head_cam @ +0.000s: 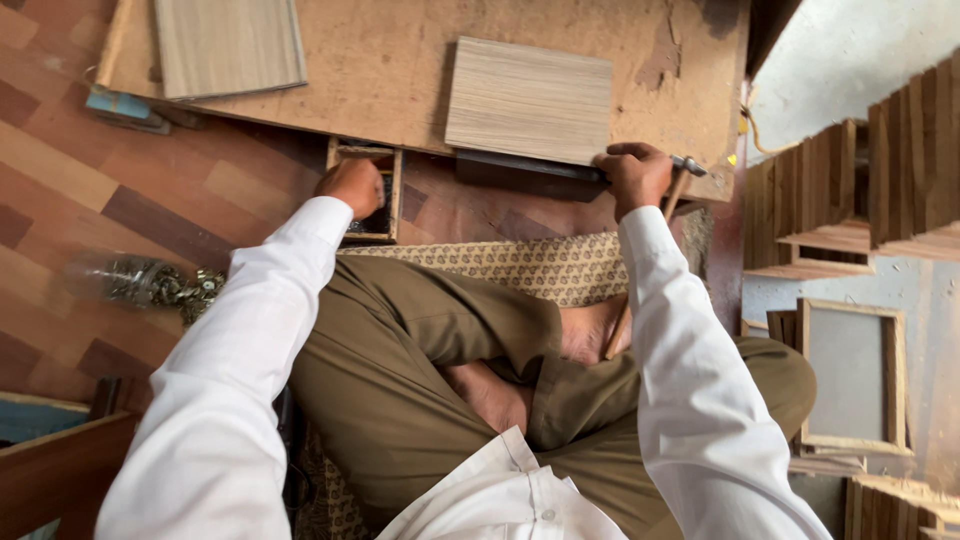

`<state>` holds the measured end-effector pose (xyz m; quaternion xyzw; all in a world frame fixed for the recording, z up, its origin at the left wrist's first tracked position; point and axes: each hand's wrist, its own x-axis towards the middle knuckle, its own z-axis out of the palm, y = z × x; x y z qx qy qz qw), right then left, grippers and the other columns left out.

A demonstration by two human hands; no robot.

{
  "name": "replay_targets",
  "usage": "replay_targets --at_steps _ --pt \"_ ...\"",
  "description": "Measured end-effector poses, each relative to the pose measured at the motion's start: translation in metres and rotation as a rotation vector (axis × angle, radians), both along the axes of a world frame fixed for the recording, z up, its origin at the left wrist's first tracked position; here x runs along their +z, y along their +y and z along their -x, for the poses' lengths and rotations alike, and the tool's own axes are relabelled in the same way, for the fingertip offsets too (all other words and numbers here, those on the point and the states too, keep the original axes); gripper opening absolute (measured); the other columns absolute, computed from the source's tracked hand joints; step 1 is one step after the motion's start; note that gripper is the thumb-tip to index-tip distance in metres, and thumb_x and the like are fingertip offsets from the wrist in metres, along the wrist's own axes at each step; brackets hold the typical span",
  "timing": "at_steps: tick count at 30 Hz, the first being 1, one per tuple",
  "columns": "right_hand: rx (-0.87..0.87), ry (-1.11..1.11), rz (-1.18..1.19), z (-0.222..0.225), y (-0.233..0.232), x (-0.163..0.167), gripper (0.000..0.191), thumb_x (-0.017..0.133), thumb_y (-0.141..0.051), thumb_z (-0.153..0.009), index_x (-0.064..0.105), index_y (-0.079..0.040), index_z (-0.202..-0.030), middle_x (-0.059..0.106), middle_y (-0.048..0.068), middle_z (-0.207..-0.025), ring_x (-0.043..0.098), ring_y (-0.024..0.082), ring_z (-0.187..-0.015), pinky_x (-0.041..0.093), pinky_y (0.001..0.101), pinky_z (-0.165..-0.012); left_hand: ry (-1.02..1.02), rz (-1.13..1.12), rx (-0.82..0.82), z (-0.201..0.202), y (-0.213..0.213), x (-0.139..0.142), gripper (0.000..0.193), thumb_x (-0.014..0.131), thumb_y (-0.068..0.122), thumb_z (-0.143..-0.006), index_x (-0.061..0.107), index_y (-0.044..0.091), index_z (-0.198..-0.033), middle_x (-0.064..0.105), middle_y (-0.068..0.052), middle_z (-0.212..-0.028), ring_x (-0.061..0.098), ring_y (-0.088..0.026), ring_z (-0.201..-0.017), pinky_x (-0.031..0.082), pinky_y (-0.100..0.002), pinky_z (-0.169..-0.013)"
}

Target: The person assembles wooden frames by attaching backing boards using a hammer and nails. They repeatedly position the boards, hammer nails into the frame edges, and stack the completed units.

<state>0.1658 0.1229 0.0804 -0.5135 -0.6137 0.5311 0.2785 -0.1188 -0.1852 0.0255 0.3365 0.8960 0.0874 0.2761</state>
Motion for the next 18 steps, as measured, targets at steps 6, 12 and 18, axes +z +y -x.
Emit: replay_targets --at_steps 6,12,18 --pt "0.005 0.027 -0.027 -0.002 0.003 -0.002 0.025 0.083 0.001 -0.072 0.076 0.005 -0.095 0.076 0.012 -0.08 0.07 0.016 -0.066 0.055 0.0261 -0.057 0.115 -0.205 -0.007 0.004 -0.005 0.005 0.01 0.073 0.004 -0.085 0.08 0.009 -0.09 0.075 -0.018 -0.1 0.072 -0.036 -0.091 0.058 -0.046 -0.084" --pt "-0.019 0.019 0.018 -0.002 0.0 0.002 0.023 0.082 0.002 -0.071 0.076 0.005 -0.093 0.077 0.013 -0.082 0.073 0.017 -0.068 0.061 0.0282 -0.063 -0.233 -0.714 0.201 -0.012 0.008 0.042 0.009 0.068 -0.005 -0.093 0.071 0.002 -0.096 0.076 -0.013 -0.088 0.075 -0.015 -0.071 0.061 -0.029 -0.062" --pt "-0.02 0.004 0.017 -0.002 0.001 0.004 0.021 0.082 0.003 -0.071 0.076 0.005 -0.091 0.077 0.014 -0.082 0.074 0.018 -0.069 0.061 0.0285 -0.066 -0.318 -0.951 -0.008 -0.103 0.1 0.065 0.006 0.069 0.0 -0.094 0.07 0.005 -0.09 0.075 -0.007 -0.082 0.076 -0.012 -0.07 0.063 -0.025 -0.061"
